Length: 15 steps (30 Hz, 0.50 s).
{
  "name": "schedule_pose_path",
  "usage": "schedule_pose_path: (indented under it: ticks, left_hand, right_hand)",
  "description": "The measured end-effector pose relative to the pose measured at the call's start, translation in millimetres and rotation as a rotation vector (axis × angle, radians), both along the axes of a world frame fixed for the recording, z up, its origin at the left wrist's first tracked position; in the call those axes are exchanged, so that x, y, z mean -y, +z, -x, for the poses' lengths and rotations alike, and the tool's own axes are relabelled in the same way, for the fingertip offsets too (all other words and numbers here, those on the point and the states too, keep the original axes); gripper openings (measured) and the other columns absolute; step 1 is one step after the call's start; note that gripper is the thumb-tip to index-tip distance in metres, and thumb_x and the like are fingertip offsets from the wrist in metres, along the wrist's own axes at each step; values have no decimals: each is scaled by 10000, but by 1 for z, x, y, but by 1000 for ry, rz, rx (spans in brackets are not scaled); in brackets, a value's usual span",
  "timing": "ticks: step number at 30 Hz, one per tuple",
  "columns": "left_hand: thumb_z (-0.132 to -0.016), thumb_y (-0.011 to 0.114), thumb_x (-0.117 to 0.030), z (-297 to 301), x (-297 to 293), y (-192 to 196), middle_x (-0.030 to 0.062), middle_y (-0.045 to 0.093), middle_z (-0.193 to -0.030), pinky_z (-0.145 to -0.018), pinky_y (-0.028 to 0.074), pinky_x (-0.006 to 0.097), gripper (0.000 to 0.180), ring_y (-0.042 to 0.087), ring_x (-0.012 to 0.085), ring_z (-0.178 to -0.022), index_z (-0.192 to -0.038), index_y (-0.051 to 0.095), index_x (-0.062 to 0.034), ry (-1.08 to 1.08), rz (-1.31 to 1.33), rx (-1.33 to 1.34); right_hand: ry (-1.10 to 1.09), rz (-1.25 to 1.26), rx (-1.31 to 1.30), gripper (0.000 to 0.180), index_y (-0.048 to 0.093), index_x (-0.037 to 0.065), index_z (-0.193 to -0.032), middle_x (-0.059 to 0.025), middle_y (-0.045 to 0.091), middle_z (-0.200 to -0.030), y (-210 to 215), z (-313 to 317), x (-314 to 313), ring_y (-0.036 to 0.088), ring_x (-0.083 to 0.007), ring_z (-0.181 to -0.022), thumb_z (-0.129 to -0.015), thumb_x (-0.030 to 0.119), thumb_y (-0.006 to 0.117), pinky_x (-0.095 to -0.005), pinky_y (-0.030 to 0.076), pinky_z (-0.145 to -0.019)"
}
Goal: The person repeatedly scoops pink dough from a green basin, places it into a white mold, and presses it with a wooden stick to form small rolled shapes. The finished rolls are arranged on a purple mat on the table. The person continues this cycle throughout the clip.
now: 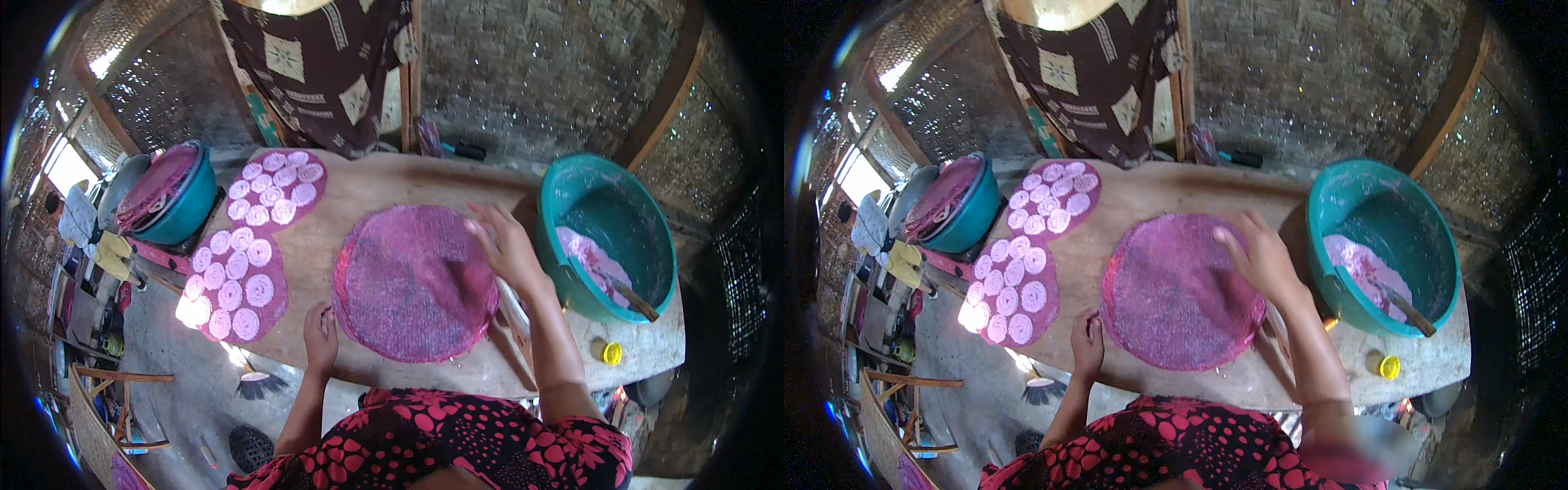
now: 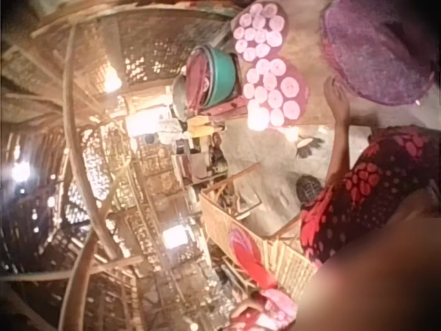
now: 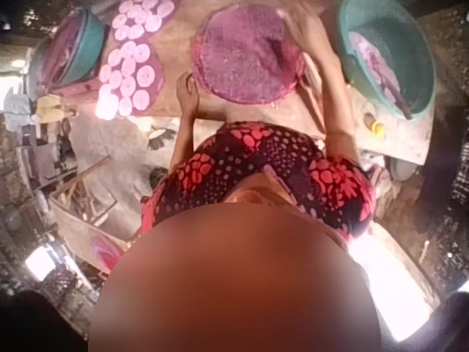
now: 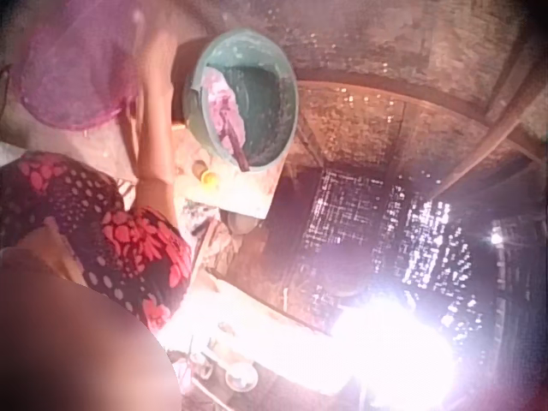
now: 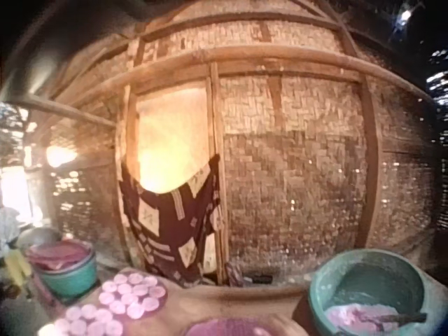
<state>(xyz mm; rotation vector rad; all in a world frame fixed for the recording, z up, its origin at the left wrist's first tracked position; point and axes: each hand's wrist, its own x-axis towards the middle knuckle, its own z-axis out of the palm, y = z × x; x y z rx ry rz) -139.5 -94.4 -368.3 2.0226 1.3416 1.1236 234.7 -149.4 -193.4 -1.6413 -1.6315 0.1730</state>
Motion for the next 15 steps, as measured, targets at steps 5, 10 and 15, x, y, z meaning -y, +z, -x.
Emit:
schedule_pose_path:
  ticks: [5, 10, 15]
  left_hand:
    - [-926, 625, -219, -34, 4, 32, 176, 528, -1364, -1084, 333, 501, 397, 490, 358, -1260, -1283, 567, -56, -292, -174, -212]
    - [-921, 625, -401, -108, 28, 33, 170, 450, -1457, -1117, 293, 548, 577, 408, 369, -1354, -1378, 506, -71, -677, -218, -480]
    - [-931, 576, -483, -135, 30, 8, 162, 400, -1507, -1141, 271, 569, 638, 367, 356, -1399, -1422, 469, -89, -729, -228, -656]
  right_hand:
    - [-395, 349, 154, 853, 384, 51, -1470, -274, 504, -1334, -19, 27, 160, 504, -430, -1226, -803, 436, 751, -503, 410, -1020]
    - [-657, 621, 242, 1194, 174, 38, -1548, -257, 481, -1352, -83, 30, 222, 469, -415, -1236, -673, 525, 824, -538, 322, -1081]
    - [-753, 625, 277, 1176, 263, -6, -1508, -260, 543, -1290, -126, 14, 234, 512, -408, -1193, -639, 530, 845, -540, 333, -1071]
